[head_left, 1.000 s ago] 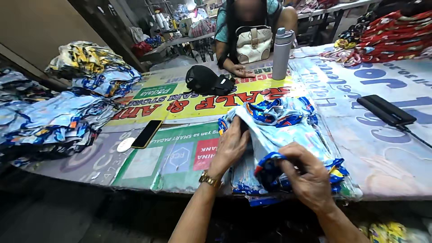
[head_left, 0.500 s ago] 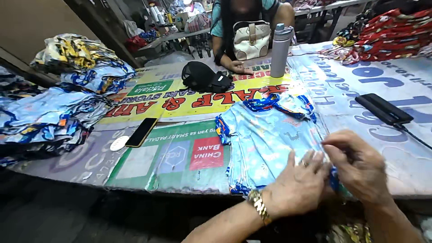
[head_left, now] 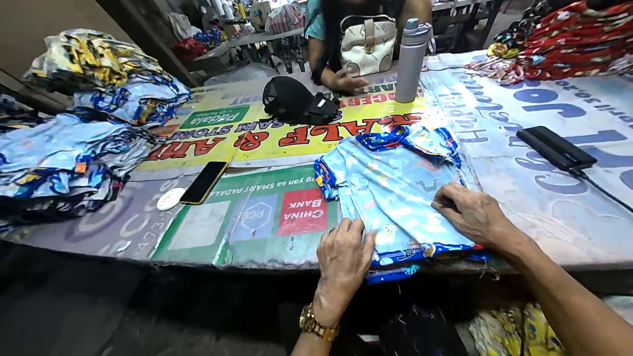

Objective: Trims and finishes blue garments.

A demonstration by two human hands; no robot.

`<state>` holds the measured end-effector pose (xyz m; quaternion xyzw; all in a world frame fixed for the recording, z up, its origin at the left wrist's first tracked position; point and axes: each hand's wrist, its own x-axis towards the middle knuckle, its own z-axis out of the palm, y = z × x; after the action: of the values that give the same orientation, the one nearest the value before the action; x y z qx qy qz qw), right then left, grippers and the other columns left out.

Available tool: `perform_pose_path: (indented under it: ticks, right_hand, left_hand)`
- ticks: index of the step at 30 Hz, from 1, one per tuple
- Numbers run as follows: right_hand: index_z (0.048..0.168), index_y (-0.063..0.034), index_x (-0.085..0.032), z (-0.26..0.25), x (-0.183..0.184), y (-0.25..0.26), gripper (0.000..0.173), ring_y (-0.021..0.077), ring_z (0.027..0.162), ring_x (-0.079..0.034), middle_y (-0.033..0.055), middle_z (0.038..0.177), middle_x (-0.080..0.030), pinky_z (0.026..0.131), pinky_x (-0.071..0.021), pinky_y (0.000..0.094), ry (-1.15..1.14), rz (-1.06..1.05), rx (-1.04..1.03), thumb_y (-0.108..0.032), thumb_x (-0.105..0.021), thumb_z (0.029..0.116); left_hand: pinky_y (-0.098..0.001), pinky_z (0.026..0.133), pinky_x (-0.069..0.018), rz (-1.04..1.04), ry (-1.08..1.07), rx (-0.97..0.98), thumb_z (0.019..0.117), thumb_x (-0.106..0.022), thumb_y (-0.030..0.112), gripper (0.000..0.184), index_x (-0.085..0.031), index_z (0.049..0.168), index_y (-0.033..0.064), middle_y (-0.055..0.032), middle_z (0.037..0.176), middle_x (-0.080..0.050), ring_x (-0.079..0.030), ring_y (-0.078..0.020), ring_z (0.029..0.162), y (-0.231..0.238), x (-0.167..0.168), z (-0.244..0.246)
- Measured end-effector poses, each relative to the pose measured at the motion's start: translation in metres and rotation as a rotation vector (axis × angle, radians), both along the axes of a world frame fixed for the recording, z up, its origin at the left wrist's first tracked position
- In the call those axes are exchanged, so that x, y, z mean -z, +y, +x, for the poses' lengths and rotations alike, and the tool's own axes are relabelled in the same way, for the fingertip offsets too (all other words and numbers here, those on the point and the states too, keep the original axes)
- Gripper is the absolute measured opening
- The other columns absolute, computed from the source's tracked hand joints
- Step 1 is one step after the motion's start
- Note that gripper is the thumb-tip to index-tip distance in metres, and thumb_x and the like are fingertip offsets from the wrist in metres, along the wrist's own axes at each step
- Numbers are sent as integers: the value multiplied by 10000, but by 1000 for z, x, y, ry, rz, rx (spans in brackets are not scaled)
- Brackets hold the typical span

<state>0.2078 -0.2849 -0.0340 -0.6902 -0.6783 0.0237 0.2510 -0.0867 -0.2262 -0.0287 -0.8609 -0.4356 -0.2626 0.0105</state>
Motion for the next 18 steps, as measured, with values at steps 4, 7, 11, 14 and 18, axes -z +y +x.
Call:
perform_pose_path:
  ticks: [4,7,11,14,18]
  right_hand:
    - [1037,-47,-693,3,-1,0,295,309,814,-691,139,946,-685,675,-540,534,9,15,-14,-306,-556,1007]
    - [1052,-43,-691,3,-2,0,289,323,836,-695,153,979,-687,687,-545,539,11,-7,-20,-298,-562,1014]
    - [1048,-51,-681,3,-4,5,295,323,824,-698,152,987,-681,666,-558,528,-9,-12,-31,-323,-575,1006]
    - [1066,-54,-685,2,-7,5,292,322,840,-701,151,1022,-683,688,-564,531,-11,-44,-39,-328,-608,1000]
    - [1022,-83,-691,4,-3,1,316,279,771,-690,114,954,-673,626,-561,484,-35,37,-74,-387,-614,985]
  left_hand:
    - [-413,594,-530,-45,-207,31,1009,-558,291,274,-712,890,98,-32,743,-659,-663,-195,672,-2,-7,-8]
    - [-374,621,-560,-227,-270,54,1035,-554,303,282,-712,959,81,-16,743,-668,-658,-147,663,-1,-8,-34]
    - [-451,608,-579,-147,-95,31,958,-675,317,268,-720,996,55,-70,804,-694,-691,-236,680,3,-4,-38]
    - [-471,751,-582,117,-69,144,921,-668,448,369,-757,1033,108,-80,1023,-739,-723,-269,915,1,-8,-34]
    - [-440,810,-593,71,40,421,931,-693,418,298,-761,1142,219,-64,1136,-723,-700,-271,1024,4,8,-35]
